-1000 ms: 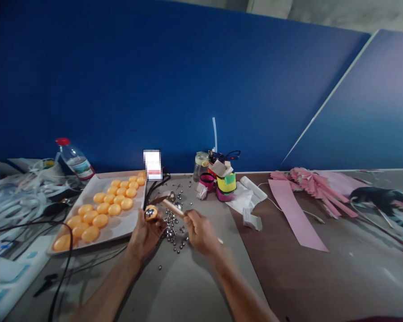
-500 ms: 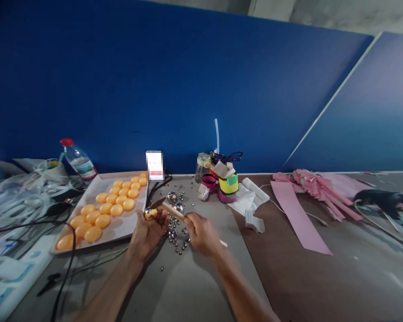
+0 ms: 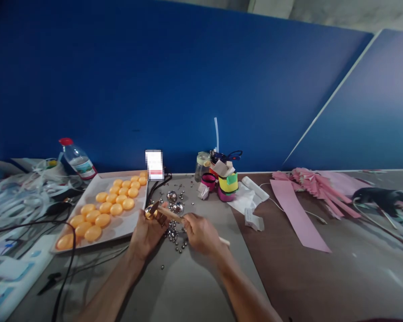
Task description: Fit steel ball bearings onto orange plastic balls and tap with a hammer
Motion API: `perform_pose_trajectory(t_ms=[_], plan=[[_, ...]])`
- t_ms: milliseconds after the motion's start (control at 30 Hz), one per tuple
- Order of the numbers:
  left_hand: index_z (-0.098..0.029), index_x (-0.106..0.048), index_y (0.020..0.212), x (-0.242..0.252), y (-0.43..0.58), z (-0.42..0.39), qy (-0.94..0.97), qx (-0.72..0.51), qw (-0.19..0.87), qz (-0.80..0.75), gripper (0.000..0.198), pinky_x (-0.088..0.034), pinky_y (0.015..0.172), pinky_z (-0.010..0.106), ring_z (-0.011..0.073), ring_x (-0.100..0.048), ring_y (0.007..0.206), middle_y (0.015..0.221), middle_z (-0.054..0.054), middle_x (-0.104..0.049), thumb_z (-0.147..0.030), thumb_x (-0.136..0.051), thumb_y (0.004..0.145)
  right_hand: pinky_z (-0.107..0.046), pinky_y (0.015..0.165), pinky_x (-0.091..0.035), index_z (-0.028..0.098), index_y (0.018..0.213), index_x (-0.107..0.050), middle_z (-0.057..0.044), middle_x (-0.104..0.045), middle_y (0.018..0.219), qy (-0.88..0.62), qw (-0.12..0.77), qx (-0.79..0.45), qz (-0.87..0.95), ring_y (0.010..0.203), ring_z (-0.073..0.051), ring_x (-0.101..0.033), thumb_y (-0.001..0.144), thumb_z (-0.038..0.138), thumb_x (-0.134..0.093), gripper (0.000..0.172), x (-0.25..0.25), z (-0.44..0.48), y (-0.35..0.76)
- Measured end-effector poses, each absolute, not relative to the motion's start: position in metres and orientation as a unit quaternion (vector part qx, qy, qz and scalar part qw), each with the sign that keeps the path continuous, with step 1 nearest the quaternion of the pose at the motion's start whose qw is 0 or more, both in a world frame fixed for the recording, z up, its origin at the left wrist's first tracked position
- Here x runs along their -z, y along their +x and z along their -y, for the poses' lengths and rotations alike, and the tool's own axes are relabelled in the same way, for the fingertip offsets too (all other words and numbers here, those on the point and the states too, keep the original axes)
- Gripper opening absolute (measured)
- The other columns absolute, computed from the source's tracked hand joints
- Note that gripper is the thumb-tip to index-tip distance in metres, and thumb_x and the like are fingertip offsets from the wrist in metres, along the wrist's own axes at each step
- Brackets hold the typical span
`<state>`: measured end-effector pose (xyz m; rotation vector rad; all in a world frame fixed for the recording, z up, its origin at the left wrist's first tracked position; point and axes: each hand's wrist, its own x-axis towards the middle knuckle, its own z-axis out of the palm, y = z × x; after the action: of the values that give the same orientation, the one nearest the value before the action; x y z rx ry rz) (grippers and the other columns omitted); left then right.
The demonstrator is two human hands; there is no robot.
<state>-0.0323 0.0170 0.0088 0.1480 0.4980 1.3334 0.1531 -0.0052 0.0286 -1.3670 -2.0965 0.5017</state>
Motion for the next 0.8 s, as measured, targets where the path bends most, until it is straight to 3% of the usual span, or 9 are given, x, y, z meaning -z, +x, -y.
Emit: perform_pose_trajectory(t_ms=[100, 233, 367, 500, 633, 800], plan=[[-0.012, -0.066, 0.093, -0.0107, -0.0307, -0.0159, 0.07, -0.609, 0.757, -0.227, 0.052, -0.053, 0.077, 0.036, 0.0192, -0.065, 0.078, 0.085, 0.012, -0.069, -0.052, -0.034, 0.089, -0.022, 0.053, -0.029, 0.019, 0.084, -0.055, -0.001, -0.057, 0.067, -0.516, 0.306, -0.187, 0.778, 0.057, -0.012, -0.049, 0.093, 0.027, -0.035, 0.024, -0.0294, 0.0056, 0.1553], [-0.012, -0.066, 0.096, -0.0098, -0.0302, -0.0168, 0.07, -0.608, 0.747, -0.259, 0.05, -0.053, 0.076, 0.036, 0.0183, -0.065, 0.078, 0.091, 0.012, -0.069, -0.048, -0.031, 0.091, -0.022, 0.053, -0.028, 0.019, 0.083, -0.056, -0.001, -0.059, 0.07, -0.521, 0.27, -0.168, 0.792, 0.059, -0.012, -0.051, 0.092, 0.027, -0.037, 0.022, -0.0317, 0.0065, 0.1578], [-0.013, -0.066, 0.091, -0.0062, -0.0316, -0.0177, 0.089, -0.613, 0.746, -0.244, 0.047, -0.051, 0.08, 0.037, 0.0189, -0.065, 0.079, 0.083, 0.01, -0.069, -0.049, -0.034, 0.09, -0.022, 0.055, -0.029, 0.019, 0.087, -0.056, -0.002, -0.059, 0.071, -0.516, 0.288, -0.154, 0.792, 0.059, -0.013, -0.051, 0.092, 0.026, -0.035, 0.023, -0.0343, 0.0074, 0.1578], [-0.015, -0.066, 0.091, -0.0051, -0.0322, -0.0174, 0.1, -0.604, 0.747, -0.257, 0.043, -0.051, 0.079, 0.034, 0.0178, -0.065, 0.082, 0.093, 0.011, -0.07, -0.045, -0.035, 0.091, -0.022, 0.053, -0.028, 0.019, 0.081, -0.056, -0.002, -0.059, 0.071, -0.516, 0.264, -0.158, 0.799, 0.059, -0.012, -0.051, 0.091, 0.025, -0.037, 0.022, -0.036, 0.0078, 0.1562], [-0.013, -0.067, 0.089, -0.0041, -0.0327, -0.0181, 0.113, -0.614, 0.744, -0.24, 0.048, -0.051, 0.08, 0.036, 0.018, -0.065, 0.077, 0.084, 0.01, -0.07, -0.048, -0.034, 0.091, -0.021, 0.054, -0.029, 0.019, 0.084, -0.056, -0.002, -0.059, 0.07, -0.516, 0.28, -0.165, 0.793, 0.058, -0.012, -0.051, 0.093, 0.028, -0.034, 0.025, -0.0365, 0.0073, 0.1575], [-0.014, -0.067, 0.087, -0.0051, -0.0326, -0.0171, 0.114, -0.606, 0.751, -0.238, 0.042, -0.051, 0.079, 0.034, 0.0181, -0.065, 0.08, 0.09, 0.011, -0.07, -0.045, -0.038, 0.09, -0.022, 0.056, -0.03, 0.019, 0.087, -0.056, -0.002, -0.06, 0.074, -0.504, 0.271, -0.15, 0.806, 0.062, -0.013, -0.053, 0.093, 0.026, -0.036, 0.023, -0.033, 0.0057, 0.1602]])
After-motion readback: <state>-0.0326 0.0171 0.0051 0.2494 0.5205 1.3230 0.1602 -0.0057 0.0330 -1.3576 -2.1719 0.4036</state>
